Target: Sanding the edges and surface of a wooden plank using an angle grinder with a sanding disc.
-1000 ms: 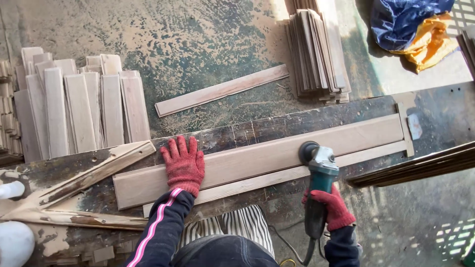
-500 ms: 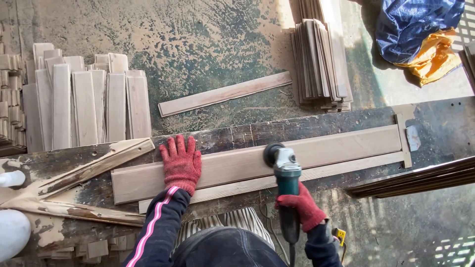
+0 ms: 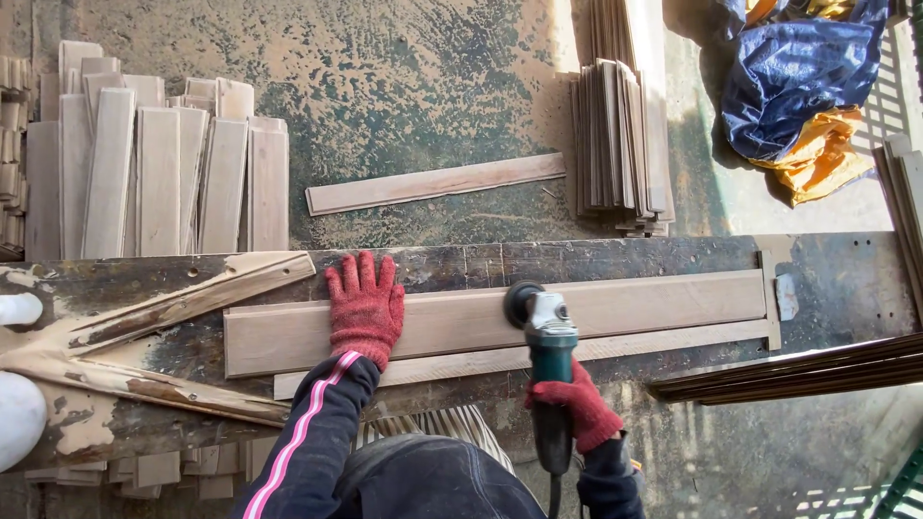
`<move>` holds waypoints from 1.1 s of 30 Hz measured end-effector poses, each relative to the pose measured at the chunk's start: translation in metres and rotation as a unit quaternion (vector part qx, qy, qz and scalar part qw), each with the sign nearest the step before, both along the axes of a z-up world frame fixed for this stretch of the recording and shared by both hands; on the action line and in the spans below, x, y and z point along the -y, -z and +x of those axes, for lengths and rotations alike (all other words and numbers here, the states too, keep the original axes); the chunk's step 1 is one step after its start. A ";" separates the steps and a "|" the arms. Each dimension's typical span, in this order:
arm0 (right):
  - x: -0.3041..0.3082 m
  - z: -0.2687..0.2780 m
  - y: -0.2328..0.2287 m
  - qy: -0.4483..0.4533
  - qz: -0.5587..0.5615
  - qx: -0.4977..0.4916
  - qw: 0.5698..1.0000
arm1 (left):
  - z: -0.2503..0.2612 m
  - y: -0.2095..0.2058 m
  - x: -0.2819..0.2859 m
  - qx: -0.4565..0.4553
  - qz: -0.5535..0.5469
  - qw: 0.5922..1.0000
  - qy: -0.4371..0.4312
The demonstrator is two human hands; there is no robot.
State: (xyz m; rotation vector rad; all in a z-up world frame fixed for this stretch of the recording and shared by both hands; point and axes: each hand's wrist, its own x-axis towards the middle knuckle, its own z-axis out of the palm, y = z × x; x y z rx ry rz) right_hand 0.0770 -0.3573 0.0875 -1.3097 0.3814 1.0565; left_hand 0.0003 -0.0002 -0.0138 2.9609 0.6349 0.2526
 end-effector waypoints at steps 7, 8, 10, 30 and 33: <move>0.088 0.034 0.011 0.073 -0.051 0.081 0.993 | -0.001 0.001 -0.001 -0.024 -0.023 0.999 0.003; 0.093 0.035 0.012 0.088 -0.044 0.074 0.992 | -0.001 0.000 -0.001 -0.017 -0.022 1.000 0.006; 0.092 0.032 0.012 0.104 -0.037 0.066 0.992 | 0.000 -0.002 -0.002 -0.011 -0.020 1.000 0.008; -0.009 -0.048 -0.002 0.001 -0.022 -0.032 0.999 | 0.000 -0.006 -0.001 -0.021 -0.015 1.000 0.004; 0.021 -0.027 0.013 0.017 -0.016 0.011 1.000 | 0.000 -0.005 0.000 -0.021 -0.017 1.000 0.004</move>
